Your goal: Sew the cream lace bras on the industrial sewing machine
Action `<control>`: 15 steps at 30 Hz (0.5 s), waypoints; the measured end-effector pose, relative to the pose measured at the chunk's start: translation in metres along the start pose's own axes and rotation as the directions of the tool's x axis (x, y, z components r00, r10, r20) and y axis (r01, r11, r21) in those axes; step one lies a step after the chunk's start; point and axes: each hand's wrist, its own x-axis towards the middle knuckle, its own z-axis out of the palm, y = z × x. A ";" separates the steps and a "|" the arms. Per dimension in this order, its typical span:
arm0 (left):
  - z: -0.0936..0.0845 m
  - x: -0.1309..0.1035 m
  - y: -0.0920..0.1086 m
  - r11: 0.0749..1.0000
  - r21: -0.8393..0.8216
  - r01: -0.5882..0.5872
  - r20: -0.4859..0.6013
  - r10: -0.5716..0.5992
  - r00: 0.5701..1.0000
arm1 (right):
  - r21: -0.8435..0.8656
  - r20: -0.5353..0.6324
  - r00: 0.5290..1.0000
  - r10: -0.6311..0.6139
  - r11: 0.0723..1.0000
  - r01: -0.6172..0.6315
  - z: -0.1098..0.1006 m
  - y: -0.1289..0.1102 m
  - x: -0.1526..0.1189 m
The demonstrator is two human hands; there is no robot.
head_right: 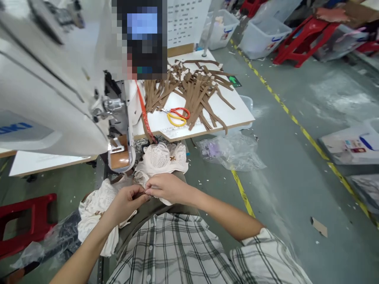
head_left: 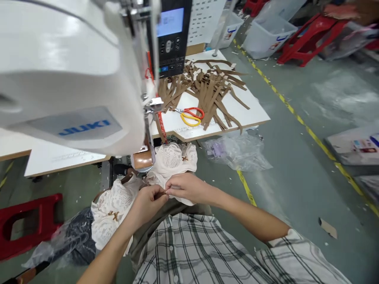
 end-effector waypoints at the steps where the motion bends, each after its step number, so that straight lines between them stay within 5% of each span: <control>1: -0.002 0.000 -0.006 0.998 0.061 -0.023 -0.057 0.026 0.998 | -0.010 -0.018 1.000 0.007 1.000 -0.007 0.000 0.004 0.001; 3: 0.000 -0.002 -0.020 0.990 0.130 -0.054 -0.268 0.087 0.960 | 0.041 -0.135 0.988 0.074 0.997 -0.069 0.004 0.010 0.005; 5: 0.012 -0.005 -0.035 1.000 0.017 -0.020 -0.425 0.025 0.905 | 0.186 -0.303 0.937 0.174 0.975 -0.121 0.010 0.013 0.010; 7: 0.033 -0.008 -0.048 0.964 -0.263 0.046 -0.087 -0.071 0.994 | 0.289 -0.413 0.888 0.202 0.954 -0.082 0.020 0.010 0.017; 8: 0.045 -0.010 -0.052 0.892 -0.440 0.100 0.081 -0.071 0.994 | 0.294 -0.448 0.876 0.179 0.955 -0.045 0.026 0.006 0.021; 10: 0.065 -0.011 -0.056 0.733 -0.660 0.166 0.210 -0.033 0.977 | 0.238 -0.489 0.866 0.104 0.971 0.017 0.039 -0.003 0.028; 12: 0.075 -0.009 -0.053 0.667 -0.728 0.158 0.157 -0.061 0.986 | 0.173 -0.524 0.851 0.039 0.983 0.061 0.054 -0.009 0.034; 15: 0.074 -0.004 -0.039 0.810 -0.573 0.122 -0.066 -0.194 0.979 | 0.133 -0.578 0.816 0.016 0.988 0.075 0.073 -0.008 0.037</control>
